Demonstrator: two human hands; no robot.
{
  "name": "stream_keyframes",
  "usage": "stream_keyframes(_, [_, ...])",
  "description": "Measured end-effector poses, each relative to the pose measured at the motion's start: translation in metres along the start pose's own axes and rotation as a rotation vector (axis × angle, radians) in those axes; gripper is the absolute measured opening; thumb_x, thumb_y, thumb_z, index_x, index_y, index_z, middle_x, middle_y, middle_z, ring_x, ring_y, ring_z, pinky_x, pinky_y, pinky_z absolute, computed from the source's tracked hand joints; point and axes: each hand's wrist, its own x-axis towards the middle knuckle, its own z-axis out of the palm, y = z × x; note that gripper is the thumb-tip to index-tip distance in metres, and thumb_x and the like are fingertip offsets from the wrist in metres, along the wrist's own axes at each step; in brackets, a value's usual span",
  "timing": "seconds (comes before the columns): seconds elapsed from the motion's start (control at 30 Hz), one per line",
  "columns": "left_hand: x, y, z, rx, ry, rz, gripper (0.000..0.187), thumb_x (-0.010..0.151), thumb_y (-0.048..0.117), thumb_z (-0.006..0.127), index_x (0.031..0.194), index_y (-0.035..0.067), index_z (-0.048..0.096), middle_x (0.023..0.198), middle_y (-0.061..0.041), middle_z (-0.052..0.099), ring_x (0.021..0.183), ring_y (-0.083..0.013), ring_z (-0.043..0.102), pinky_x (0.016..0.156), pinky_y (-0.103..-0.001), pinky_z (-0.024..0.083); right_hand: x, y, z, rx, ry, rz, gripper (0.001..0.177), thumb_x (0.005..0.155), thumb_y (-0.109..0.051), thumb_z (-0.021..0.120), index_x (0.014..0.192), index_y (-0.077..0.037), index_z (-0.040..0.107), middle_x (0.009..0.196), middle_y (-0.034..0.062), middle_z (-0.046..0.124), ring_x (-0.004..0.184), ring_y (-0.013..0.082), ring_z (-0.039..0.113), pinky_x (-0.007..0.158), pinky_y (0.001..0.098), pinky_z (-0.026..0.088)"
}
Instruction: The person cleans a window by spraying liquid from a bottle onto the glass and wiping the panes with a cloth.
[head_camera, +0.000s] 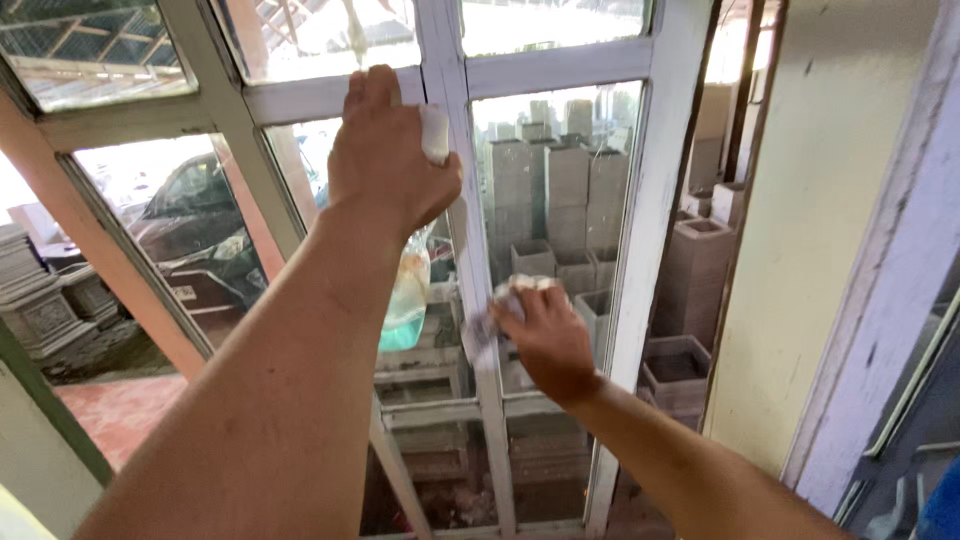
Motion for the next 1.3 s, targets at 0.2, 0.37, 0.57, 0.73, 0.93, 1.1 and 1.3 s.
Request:
stream_keyframes(0.2, [0.001,0.007,-0.012,0.029,-0.071,-0.059,0.048,0.081,0.041,0.071,0.112,0.004,0.074,0.148,-0.021,0.039,0.146,-0.0432,0.027,0.119,-0.042,0.026,0.134,0.032,-0.065,0.075,0.272,0.125,0.043,0.082,-0.008,0.079,0.122,-0.022,0.069,0.130,0.0112,0.060,0.111,0.0363,0.057,0.066,0.0417,0.059])
stream_keyframes(0.37, [-0.002,0.014,-0.018,0.026,-0.035,-0.057,0.053,0.084,0.043,0.071,0.114,0.000,0.072,0.149,-0.023,0.039,0.146,-0.0437,0.028,0.118,-0.042,0.028,0.159,0.025,-0.094,0.118,0.349,0.228,0.050,0.079,-0.005,0.079,0.123,-0.027,0.071,0.123,0.0058,0.059,0.110,0.0328,0.056,0.068,0.0413,0.059])
stream_keyframes(0.57, [-0.010,0.023,-0.033,0.057,-0.086,-0.063,0.049,0.081,0.041,0.072,0.112,0.003,0.072,0.141,-0.018,0.044,0.144,-0.0407,0.030,0.116,-0.041,0.034,0.067,-0.004,-0.057,0.010,0.355,0.202,0.042,0.086,-0.014,0.076,0.126,-0.027,0.072,0.124,0.0058,0.059,0.110,0.0329,0.056,0.078,0.0429,0.059])
stream_keyframes(0.73, [-0.012,0.029,-0.040,0.154,-0.133,-0.026,0.040,0.084,0.038,0.069,0.107,0.005,0.074,0.129,-0.015,0.048,0.141,-0.0367,0.036,0.118,-0.040,0.035,-0.050,-0.027,0.003,-0.162,0.201,0.060,0.033,0.094,-0.016,0.069,0.128,-0.018,0.070,0.117,0.0143,0.062,0.101,0.0353,0.062,0.078,0.0422,0.057])
stream_keyframes(0.93, [-0.013,0.033,-0.049,0.098,-0.115,-0.006,0.039,0.082,0.038,0.070,0.102,0.005,0.076,0.125,-0.015,0.053,0.134,-0.0359,0.040,0.118,-0.039,0.033,-0.160,-0.034,0.009,0.184,-0.184,-0.124,0.034,0.067,-0.021,0.073,0.099,-0.019,0.065,0.114,0.0087,0.062,0.098,0.0319,0.063,0.091,0.0530,0.052])
stream_keyframes(1.1, [-0.010,0.034,-0.055,0.114,-0.163,-0.012,0.043,0.081,0.039,0.071,0.104,0.003,0.076,0.125,-0.017,0.053,0.135,-0.0357,0.038,0.118,-0.039,0.031,-0.089,-0.012,-0.015,0.152,0.015,-0.073,0.023,0.084,-0.019,0.073,0.107,-0.015,0.069,0.112,0.0125,0.066,0.103,0.0326,0.064,0.093,0.0471,0.053])
stream_keyframes(1.3, [-0.007,0.034,-0.053,0.077,-0.213,-0.076,0.043,0.081,0.038,0.069,0.108,0.005,0.075,0.136,-0.016,0.048,0.142,-0.0364,0.033,0.116,-0.041,0.033,0.106,0.058,-0.095,0.088,0.282,0.191,0.031,0.092,0.003,0.068,0.119,-0.012,0.070,0.128,0.0168,0.061,0.125,0.0372,0.054,0.095,0.0423,0.057])
